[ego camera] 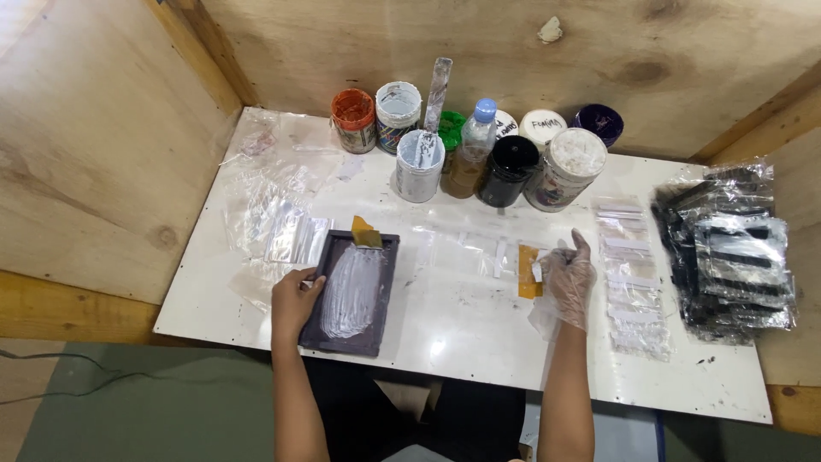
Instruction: Applying white ink to a screen frame, spreading it evenly with a spatula, and then using the screen to print on small cards.
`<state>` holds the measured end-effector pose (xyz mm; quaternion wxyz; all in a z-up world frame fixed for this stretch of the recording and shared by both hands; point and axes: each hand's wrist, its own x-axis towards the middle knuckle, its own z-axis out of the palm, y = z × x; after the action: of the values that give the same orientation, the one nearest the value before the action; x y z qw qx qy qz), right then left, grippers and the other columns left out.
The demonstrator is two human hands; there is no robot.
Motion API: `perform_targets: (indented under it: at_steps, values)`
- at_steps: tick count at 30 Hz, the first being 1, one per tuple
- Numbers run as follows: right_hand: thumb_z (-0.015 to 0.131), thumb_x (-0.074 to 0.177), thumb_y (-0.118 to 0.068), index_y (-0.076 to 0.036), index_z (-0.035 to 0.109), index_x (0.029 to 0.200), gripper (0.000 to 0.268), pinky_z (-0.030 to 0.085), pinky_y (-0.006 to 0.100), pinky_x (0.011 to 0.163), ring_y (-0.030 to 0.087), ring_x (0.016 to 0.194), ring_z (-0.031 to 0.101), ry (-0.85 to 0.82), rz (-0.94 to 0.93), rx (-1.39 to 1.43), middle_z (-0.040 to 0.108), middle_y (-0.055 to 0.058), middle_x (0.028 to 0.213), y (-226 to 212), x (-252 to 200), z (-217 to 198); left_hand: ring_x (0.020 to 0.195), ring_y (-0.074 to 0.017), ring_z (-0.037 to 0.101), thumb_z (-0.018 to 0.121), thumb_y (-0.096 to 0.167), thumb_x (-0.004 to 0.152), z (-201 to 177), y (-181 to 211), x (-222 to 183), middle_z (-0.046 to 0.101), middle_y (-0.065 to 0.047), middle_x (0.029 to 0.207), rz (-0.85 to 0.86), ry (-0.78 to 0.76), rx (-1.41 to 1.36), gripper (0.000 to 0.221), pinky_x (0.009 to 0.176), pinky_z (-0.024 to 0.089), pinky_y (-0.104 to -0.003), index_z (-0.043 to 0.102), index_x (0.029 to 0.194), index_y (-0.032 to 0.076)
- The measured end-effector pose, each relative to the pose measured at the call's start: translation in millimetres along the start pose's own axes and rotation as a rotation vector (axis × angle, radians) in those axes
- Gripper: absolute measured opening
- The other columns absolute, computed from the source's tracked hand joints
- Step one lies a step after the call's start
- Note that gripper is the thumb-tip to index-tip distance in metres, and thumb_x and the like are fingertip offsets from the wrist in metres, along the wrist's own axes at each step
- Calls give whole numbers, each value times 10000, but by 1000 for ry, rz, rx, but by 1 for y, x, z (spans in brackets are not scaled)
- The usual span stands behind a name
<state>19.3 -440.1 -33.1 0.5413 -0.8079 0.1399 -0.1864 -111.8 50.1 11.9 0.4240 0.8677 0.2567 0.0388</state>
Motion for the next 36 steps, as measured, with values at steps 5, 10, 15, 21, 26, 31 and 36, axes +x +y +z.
perform_targets:
  at_steps: [5, 10, 15, 21, 26, 31, 36]
  values:
    - [673, 867, -56, -164, 606, 1460, 606, 541, 343, 752, 202, 873, 653, 53, -97, -28, 649, 89, 878, 8, 3, -14, 893, -316, 726, 722, 216, 935, 16, 15, -4, 754, -188, 1041, -10, -13, 84, 332, 734, 577, -410, 756, 1199, 18]
    - [664, 890, -58, -97, 608, 1452, 566, 529, 344, 766, 201, 851, 646, 82, -216, 64, 658, 99, 883, -6, -5, -19, 995, -348, 730, 662, 228, 978, 19, 25, -7, 744, -185, 1079, -20, -20, 231, 345, 807, 597, -457, 728, 1240, 13]
    - [650, 898, -26, -92, 632, 1426, 532, 519, 298, 776, 149, 839, 617, 173, -294, 128, 616, 54, 854, -6, -2, -16, 1082, -377, 710, 693, 371, 972, 15, 52, -6, 733, -202, 1139, -85, 21, 358, 519, 894, 579, -532, 665, 1321, -12]
    - [572, 945, -4, -86, 579, 1462, 523, 520, 282, 791, 140, 850, 625, 142, -326, 228, 643, 63, 910, 15, 8, -11, 1083, -384, 690, 700, 295, 968, 40, 117, 10, 693, -206, 1111, 190, 35, 352, 421, 863, 592, -493, 680, 1273, 6]
    - [534, 927, 58, -78, 558, 1468, 557, 518, 295, 797, 155, 847, 621, 122, -328, 217, 629, 64, 909, 7, 3, -15, 1214, -400, 629, 691, 158, 941, 116, 146, 63, 653, -204, 1239, 448, -207, 394, 403, 957, 562, -491, 653, 1330, 60]
    - [552, 900, 92, -80, 582, 1447, 574, 522, 286, 786, 150, 822, 627, 158, -302, 236, 638, 55, 896, 8, 4, -14, 1149, -383, 651, 737, 74, 891, 183, 145, 108, 652, -221, 1230, 664, -345, 651, 423, 910, 586, -446, 677, 1309, 86]
    - [572, 887, 90, -67, 612, 1403, 541, 547, 348, 760, 215, 806, 669, 204, -289, 144, 671, 96, 872, -9, 1, -25, 903, -353, 713, 760, 77, 839, 204, 135, 122, 701, -184, 925, 675, -367, 605, 96, 737, 609, -441, 780, 933, 64]
